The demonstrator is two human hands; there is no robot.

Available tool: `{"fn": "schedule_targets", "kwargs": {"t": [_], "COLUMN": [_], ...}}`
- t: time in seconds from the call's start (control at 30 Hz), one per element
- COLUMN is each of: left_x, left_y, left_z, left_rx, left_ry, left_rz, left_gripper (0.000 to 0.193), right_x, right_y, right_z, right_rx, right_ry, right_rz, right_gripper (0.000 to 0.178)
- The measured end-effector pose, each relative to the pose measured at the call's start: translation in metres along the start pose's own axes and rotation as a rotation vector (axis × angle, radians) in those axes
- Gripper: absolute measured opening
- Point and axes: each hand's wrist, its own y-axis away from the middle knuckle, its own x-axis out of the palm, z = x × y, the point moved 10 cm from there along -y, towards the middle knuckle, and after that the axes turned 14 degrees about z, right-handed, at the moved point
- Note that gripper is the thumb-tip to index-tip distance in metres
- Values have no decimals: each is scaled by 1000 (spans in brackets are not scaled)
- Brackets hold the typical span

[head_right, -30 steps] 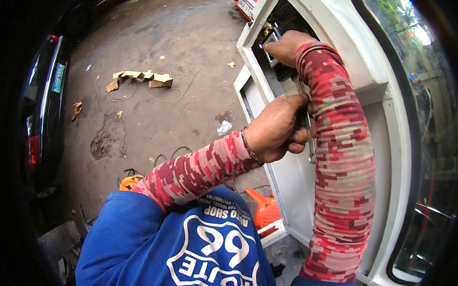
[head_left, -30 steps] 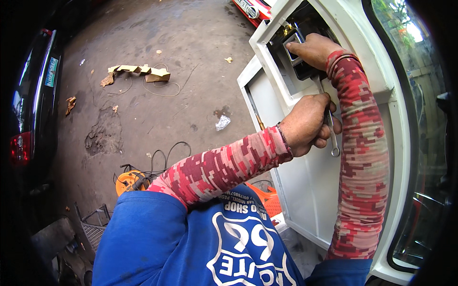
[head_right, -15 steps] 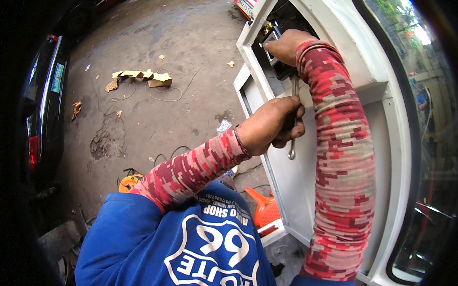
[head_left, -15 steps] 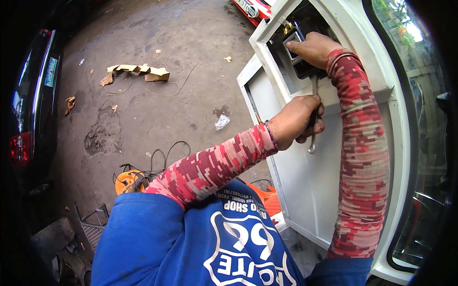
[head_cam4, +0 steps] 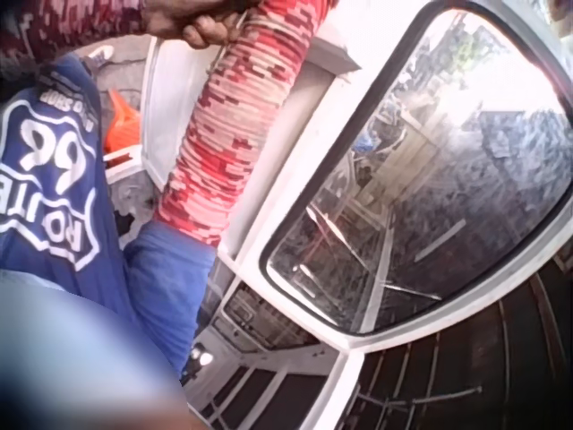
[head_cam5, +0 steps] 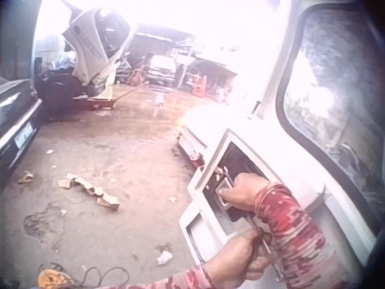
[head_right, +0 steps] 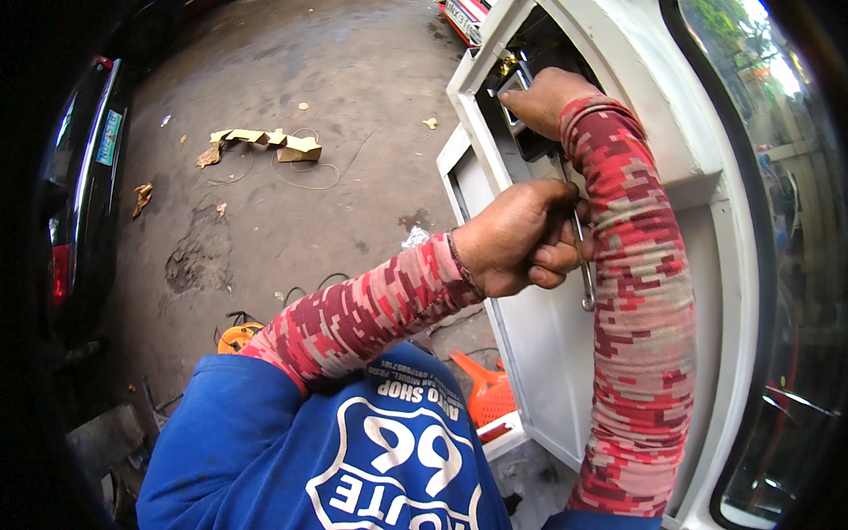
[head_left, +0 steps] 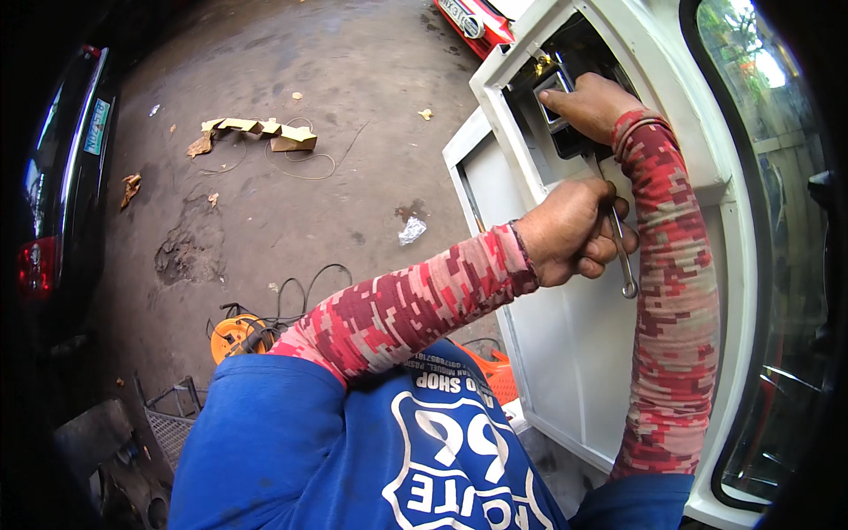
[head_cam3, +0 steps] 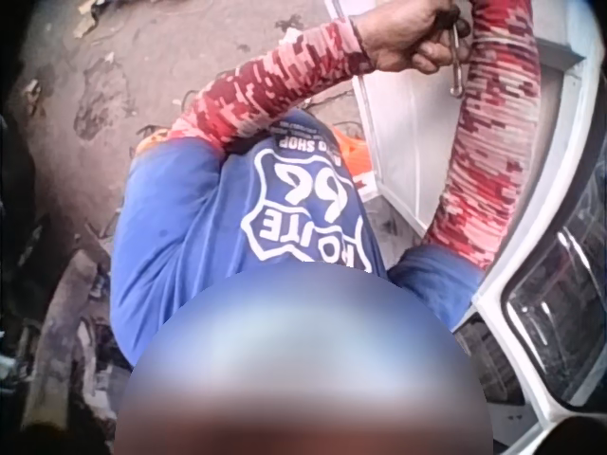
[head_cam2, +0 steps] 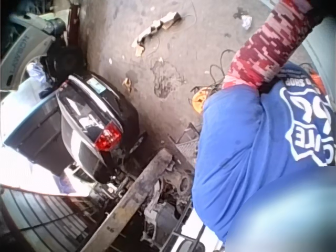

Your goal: The person uses a wrench to tighten bolts on the interior mechanism of a white vehicle door. They repeatedly adjust the tool and reposition their hands to access the lock assembly through the open door panel.

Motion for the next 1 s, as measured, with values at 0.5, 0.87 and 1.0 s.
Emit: {"fn": "schedule_targets", "kwargs": {"t": [0.5,0.87,1.0], "left_x": [-61,-55,-40], "left_y": [27,28,26], "left_z": [-90,-31,-14], "left_rx": [138,100,-23], "left_ry": [-2201,-1124,-743], "left_rz": [-451,-226,-216], "left_gripper": [22,40,35], "right_x": [4,2,0], "right_y": [2,-4,-1], "right_z": [0,-5,0], "right_rx": [9,-10,-33], "right_ry": [-33,5,-3], "right_rz": [77,-38,-46], "right_gripper": [63,66,66]}}
